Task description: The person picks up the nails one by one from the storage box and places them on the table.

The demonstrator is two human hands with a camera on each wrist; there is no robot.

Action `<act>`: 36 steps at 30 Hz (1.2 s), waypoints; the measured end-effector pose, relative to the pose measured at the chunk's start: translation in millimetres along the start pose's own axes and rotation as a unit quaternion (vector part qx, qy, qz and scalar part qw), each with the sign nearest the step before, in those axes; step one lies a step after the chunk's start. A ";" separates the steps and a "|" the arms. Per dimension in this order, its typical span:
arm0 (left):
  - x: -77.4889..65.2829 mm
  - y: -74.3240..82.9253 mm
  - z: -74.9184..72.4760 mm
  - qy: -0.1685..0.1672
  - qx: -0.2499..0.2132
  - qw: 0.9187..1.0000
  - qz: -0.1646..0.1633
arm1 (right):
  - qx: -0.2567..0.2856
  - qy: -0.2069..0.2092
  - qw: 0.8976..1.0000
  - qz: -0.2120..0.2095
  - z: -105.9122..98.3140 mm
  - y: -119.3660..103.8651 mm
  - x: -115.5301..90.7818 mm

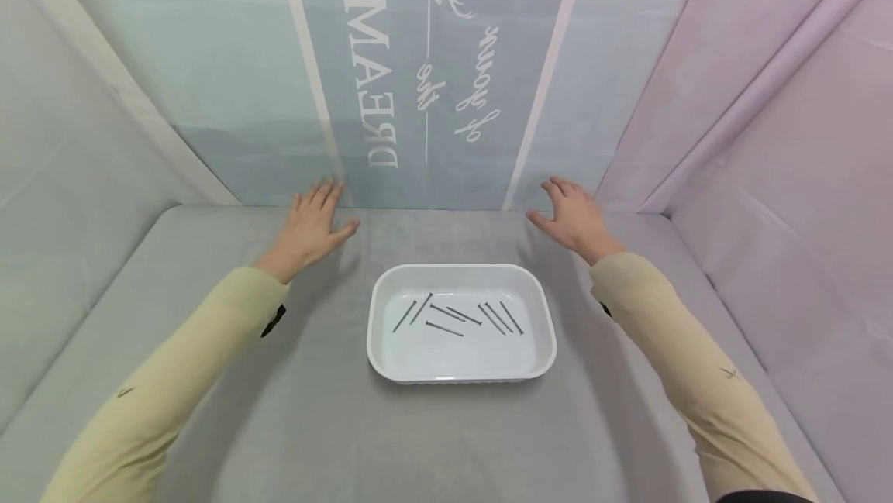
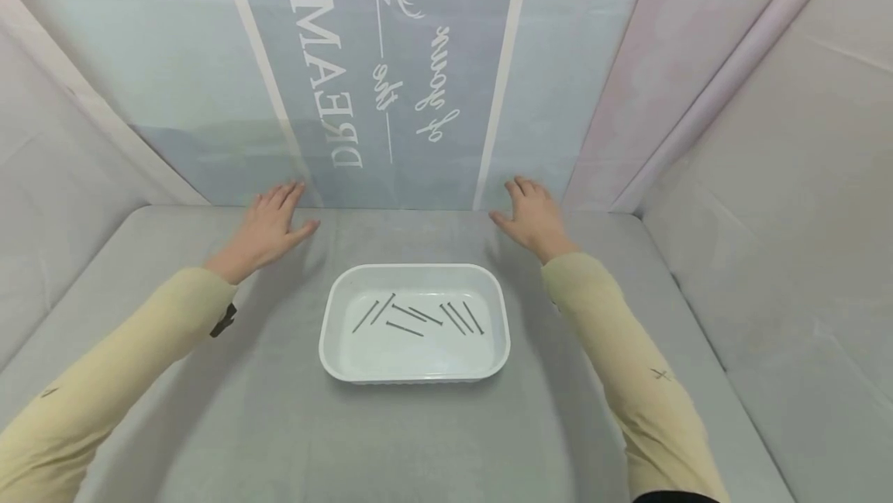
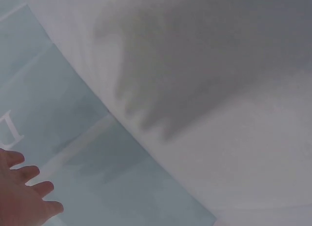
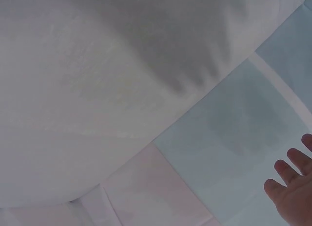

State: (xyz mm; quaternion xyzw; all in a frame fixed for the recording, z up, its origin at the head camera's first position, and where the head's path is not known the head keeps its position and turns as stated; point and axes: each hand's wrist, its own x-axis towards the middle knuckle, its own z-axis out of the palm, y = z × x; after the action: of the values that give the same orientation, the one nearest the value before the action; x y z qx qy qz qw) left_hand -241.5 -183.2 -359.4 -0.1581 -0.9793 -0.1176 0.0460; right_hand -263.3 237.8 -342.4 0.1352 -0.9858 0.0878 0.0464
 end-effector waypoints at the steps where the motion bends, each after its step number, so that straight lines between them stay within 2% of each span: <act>1: -1.0 1.0 -0.2 -0.002 -0.002 1.000 0.001 | 0.001 -0.002 1.000 -0.001 0.4 -1.4 -0.8; 11: -7.8 16.8 -4.8 -0.018 -0.010 0.999 0.030 | 0.028 -0.015 0.999 0.008 -2.0 -15.0 -9.0; 21: -11.2 36.5 -11.3 -0.049 -0.045 0.997 0.031 | 0.037 -0.035 0.999 0.007 -7.3 -23.8 -16.8; 36: -14.7 58.9 -20.7 -0.079 -0.052 0.994 0.055 | 0.089 -0.024 0.996 0.002 -12.1 -30.9 -34.4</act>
State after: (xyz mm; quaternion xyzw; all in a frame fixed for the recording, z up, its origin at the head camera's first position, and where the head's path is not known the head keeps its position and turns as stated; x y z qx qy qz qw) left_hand -207.6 -138.3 -328.5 -0.2227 -0.9622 -0.1531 -0.0338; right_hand -221.0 219.6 -329.6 0.1393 -0.9751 0.1722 0.0105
